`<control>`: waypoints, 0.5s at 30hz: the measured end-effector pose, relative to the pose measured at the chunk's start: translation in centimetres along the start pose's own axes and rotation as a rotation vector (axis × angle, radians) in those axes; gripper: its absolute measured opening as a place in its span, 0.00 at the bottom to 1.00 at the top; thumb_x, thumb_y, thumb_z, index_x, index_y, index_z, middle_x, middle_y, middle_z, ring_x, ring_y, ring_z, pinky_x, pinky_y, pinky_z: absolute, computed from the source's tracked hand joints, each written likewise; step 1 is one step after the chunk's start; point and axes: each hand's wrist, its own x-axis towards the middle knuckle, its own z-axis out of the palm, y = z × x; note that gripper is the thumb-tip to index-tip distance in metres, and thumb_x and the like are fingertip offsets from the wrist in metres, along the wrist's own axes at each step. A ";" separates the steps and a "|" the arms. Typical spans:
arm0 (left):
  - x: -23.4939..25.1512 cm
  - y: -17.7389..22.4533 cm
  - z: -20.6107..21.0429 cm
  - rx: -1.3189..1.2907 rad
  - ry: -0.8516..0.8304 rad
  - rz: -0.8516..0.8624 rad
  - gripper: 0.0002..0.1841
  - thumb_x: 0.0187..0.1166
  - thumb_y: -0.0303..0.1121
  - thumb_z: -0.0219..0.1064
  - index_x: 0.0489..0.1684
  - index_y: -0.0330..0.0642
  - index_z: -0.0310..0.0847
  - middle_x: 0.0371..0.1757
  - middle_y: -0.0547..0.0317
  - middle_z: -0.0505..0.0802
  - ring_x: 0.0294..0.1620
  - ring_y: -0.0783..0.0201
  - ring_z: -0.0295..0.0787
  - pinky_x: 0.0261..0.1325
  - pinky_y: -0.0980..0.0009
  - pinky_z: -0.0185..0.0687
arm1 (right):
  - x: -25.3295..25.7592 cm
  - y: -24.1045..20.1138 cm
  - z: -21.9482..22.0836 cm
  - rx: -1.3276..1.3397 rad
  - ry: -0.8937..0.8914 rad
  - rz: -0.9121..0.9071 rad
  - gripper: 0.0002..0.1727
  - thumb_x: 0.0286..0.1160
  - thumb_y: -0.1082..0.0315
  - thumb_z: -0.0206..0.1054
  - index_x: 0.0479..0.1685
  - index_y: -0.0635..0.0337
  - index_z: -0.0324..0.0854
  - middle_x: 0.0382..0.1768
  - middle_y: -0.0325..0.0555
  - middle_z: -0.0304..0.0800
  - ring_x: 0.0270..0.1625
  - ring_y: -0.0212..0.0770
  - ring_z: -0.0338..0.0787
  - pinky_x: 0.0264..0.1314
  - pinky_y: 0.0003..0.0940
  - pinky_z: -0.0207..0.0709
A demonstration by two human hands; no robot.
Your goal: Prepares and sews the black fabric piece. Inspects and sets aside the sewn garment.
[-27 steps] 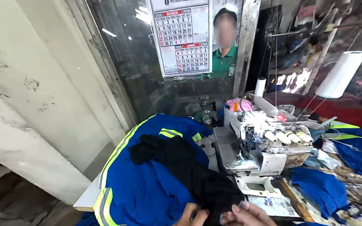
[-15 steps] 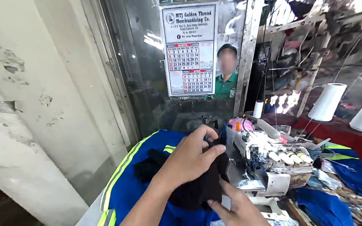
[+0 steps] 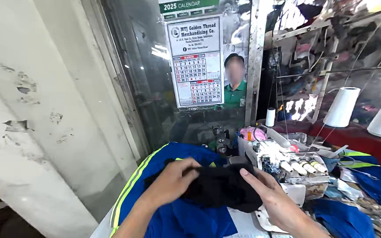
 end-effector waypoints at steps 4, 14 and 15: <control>2.4 3.7 -2.7 0.116 0.365 0.086 0.09 0.88 0.34 0.60 0.58 0.49 0.85 0.40 0.62 0.93 0.33 0.66 0.89 0.35 0.61 0.88 | 0.6 -2.1 -1.1 -0.241 -0.381 0.023 0.21 0.75 0.46 0.74 0.58 0.50 0.88 0.50 0.36 0.95 0.54 0.35 0.93 0.62 0.40 0.89; 5.6 2.8 -1.8 0.411 0.173 0.121 0.07 0.82 0.34 0.68 0.51 0.52 0.89 0.46 0.63 0.92 0.43 0.63 0.91 0.48 0.54 0.91 | 1.0 -8.3 -3.2 0.770 -0.225 -0.022 0.26 0.88 0.41 0.52 0.63 0.48 0.86 0.55 0.49 0.91 0.58 0.42 0.91 0.61 0.47 0.87; 5.1 3.6 -1.7 0.292 0.182 0.108 0.06 0.84 0.37 0.66 0.51 0.54 0.88 0.45 0.67 0.92 0.42 0.66 0.91 0.48 0.60 0.92 | 1.0 -8.3 -3.2 0.774 -0.225 -0.009 0.26 0.88 0.42 0.51 0.61 0.49 0.86 0.53 0.49 0.92 0.57 0.42 0.92 0.60 0.46 0.87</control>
